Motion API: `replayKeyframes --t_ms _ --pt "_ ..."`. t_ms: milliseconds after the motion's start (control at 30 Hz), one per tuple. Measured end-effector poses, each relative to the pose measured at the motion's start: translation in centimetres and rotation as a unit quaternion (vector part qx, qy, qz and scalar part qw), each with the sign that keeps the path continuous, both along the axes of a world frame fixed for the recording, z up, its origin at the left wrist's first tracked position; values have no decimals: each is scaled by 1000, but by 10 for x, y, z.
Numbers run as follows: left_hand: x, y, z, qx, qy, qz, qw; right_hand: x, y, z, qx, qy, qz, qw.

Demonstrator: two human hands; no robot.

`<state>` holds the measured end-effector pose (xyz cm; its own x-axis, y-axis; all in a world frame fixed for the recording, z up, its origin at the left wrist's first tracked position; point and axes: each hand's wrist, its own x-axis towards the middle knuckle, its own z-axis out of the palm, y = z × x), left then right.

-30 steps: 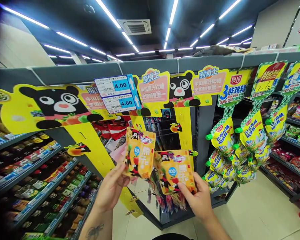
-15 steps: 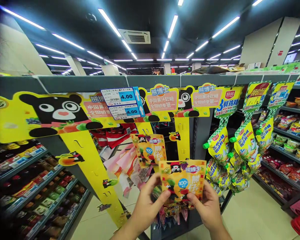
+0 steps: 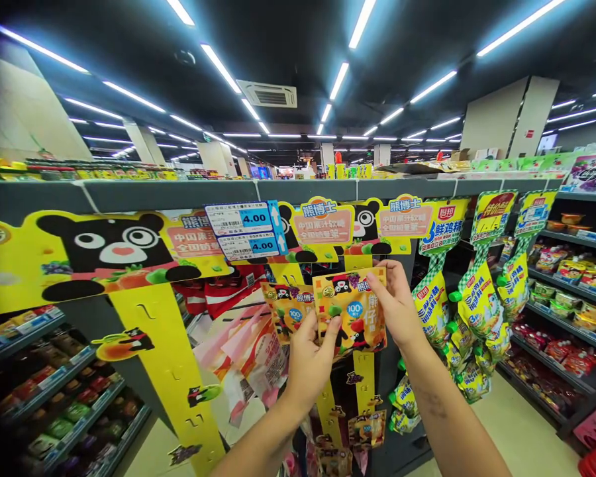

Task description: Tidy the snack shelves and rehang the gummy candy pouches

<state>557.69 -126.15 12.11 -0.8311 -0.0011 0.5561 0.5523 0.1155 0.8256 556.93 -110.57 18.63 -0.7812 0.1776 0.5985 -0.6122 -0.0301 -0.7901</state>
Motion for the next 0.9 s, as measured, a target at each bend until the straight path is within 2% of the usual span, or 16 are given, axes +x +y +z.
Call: replayKeyframes --t_ms 100,167,267,333,400,500,567,767,900 --pt "-8 14 2 4 13 53 998 -3 -2 -1 -18 18 7 1000" --pt "-12 23 -2 37 46 75 995 -3 -1 -2 -26 22 -2 999" --pt "-16 35 -8 71 161 145 974 -4 -2 -2 -57 17 -23 998" --pt "-15 38 -8 23 267 203 942 -5 -3 -1 -79 19 -35 996" --pt "-11 37 -3 -77 312 241 916 -5 -6 0 -97 28 -49 994" --pt "0 33 9 -217 263 268 901 -2 -8 1 -105 37 -65 992" --pt "9 31 17 -259 240 282 892 0 -8 0 -97 38 -67 992" --pt "24 27 32 -280 199 285 895 4 1 -7 -46 50 -62 996" --pt "26 25 41 -296 169 282 897 4 10 -6 67 92 -80 990"
